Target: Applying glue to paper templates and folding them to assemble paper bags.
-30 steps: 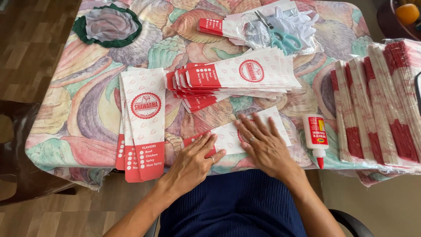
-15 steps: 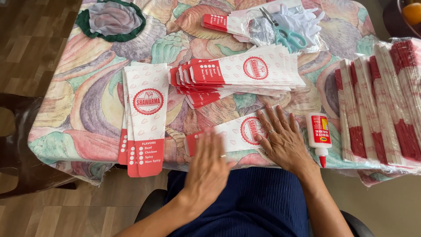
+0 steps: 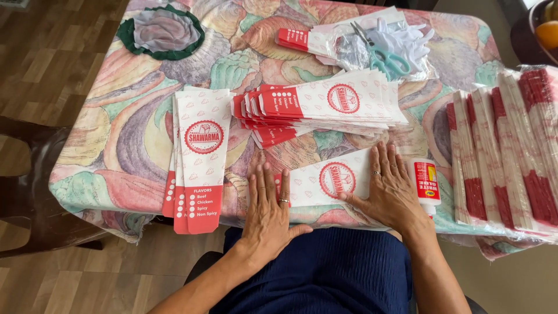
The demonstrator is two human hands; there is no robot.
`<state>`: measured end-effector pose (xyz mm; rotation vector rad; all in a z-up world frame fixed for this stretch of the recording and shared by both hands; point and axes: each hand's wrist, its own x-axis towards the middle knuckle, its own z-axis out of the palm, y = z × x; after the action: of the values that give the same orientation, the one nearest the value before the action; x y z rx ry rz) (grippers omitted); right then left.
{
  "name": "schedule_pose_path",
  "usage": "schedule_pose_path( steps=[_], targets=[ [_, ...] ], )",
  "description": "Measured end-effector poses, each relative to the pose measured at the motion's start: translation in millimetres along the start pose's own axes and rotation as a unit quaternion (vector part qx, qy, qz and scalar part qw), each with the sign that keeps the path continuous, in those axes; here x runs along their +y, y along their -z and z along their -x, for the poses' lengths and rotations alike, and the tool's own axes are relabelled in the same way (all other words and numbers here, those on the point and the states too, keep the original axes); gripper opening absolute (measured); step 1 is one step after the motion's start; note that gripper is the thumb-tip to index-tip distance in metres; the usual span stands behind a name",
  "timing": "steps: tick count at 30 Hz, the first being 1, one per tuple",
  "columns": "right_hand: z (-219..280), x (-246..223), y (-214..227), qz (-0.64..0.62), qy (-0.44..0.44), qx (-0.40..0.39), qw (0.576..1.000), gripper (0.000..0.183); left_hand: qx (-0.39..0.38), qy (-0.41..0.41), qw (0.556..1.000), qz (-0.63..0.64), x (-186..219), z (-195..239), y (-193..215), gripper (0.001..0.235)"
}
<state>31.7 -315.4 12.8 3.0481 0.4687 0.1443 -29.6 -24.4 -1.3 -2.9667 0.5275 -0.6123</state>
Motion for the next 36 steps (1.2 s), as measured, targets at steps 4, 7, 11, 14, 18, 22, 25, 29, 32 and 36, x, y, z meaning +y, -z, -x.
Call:
schedule_pose_path(
  steps=[4,7,11,14,18,22,25,29,32,36],
  targets=[
    [-23.9,-10.4,37.3,-0.01,-0.04,-0.035,0.999,0.144,0.006,0.052,0.999,0.007,9.6,-6.2,6.3,0.156],
    [-60.3,-15.5,47.9,-0.012,-0.067,0.118,0.991,0.085,-0.007,-0.037,0.999,-0.032,19.3,-16.1,8.7,0.14],
    [-101.4,-16.7,43.4,-0.093,0.031,0.171,0.98,0.048,-0.007,-0.135,0.99,0.046,20.3,-9.8,10.6,0.073],
    [-121.1,-15.5,39.8,-0.106,0.039,0.135,0.984,0.046,0.017,-0.131,0.973,0.189,4.2,-4.1,21.1,0.025],
    [-134.8,19.8,-7.0,-0.12,0.158,0.158,0.967,0.038,-0.112,0.209,0.798,0.554,-60.2,-13.4,58.7,0.015],
    [-79.2,-23.8,35.9,-0.095,0.119,0.292,0.944,0.018,0.046,0.326,0.702,0.632,-141.3,-26.1,83.0,0.049],
    [-34.6,-50.0,51.8,-0.095,0.163,0.367,0.911,0.015,0.064,0.373,0.843,0.383,-169.7,-24.0,51.7,0.047],
    [22.5,-71.7,29.9,-0.109,0.183,0.293,0.932,0.027,0.074,0.28,0.952,0.098,-152.1,-21.0,15.4,0.067],
    [36.5,-76.3,20.9,-0.129,0.179,0.256,0.941,0.027,0.16,0.107,0.976,0.103,-107.1,-25.6,10.5,0.052],
    [34.6,-64.3,40.0,-0.201,0.155,0.279,0.926,0.017,0.142,-0.147,0.94,0.273,-32.2,-9.2,14.2,0.018]
  ],
)
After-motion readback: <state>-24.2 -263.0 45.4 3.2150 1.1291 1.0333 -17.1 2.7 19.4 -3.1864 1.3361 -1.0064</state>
